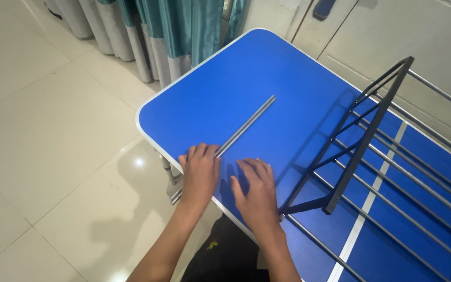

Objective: The person removes multiple horizontal metal rods from a black metal rack frame placed on a blue table. The rods are taken out one by one and set aside on the table surface.

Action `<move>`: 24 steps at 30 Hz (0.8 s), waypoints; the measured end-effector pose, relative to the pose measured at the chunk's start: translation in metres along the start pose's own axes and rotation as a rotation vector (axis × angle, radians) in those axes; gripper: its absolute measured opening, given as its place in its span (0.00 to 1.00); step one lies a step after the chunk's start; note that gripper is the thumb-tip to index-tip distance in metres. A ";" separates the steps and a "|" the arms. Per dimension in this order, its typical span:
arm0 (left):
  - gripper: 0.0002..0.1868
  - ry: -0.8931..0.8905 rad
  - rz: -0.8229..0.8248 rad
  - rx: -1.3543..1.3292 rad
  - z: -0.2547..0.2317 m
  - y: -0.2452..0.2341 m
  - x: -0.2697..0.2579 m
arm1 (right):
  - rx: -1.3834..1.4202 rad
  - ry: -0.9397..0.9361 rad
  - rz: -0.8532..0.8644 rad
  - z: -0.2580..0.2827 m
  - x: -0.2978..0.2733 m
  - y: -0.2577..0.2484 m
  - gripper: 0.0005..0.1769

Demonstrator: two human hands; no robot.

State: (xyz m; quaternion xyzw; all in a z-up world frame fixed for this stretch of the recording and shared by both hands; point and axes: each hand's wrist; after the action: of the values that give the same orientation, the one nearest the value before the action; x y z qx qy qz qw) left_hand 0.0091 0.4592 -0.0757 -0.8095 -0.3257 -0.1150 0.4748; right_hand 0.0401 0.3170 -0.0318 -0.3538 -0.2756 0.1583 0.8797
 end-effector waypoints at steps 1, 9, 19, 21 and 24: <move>0.14 -0.001 0.010 0.001 0.000 0.000 -0.001 | -0.002 -0.001 0.002 0.000 0.000 0.000 0.20; 0.13 -0.017 0.021 -0.028 -0.002 -0.006 -0.009 | -0.007 -0.025 -0.007 -0.002 -0.003 -0.001 0.21; 0.16 -0.014 0.032 -0.031 -0.003 -0.010 -0.011 | -0.002 -0.034 -0.021 -0.003 -0.005 -0.003 0.20; 0.16 -0.024 0.047 -0.023 -0.004 -0.011 -0.011 | 0.010 -0.037 -0.023 -0.001 -0.006 -0.003 0.20; 0.17 -0.030 0.047 -0.028 -0.005 -0.017 -0.010 | -0.011 -0.028 -0.022 0.002 -0.008 -0.003 0.21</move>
State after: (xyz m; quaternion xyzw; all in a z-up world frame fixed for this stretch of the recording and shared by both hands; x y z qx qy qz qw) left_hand -0.0087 0.4563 -0.0669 -0.8251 -0.3119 -0.0963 0.4611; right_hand 0.0334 0.3118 -0.0312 -0.3532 -0.2926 0.1520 0.8755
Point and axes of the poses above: each hand's wrist, its own x-axis towards the middle knuckle, its own y-axis out of the palm, z = x × y, and after that the axes turned 4 degrees about y, right-handed
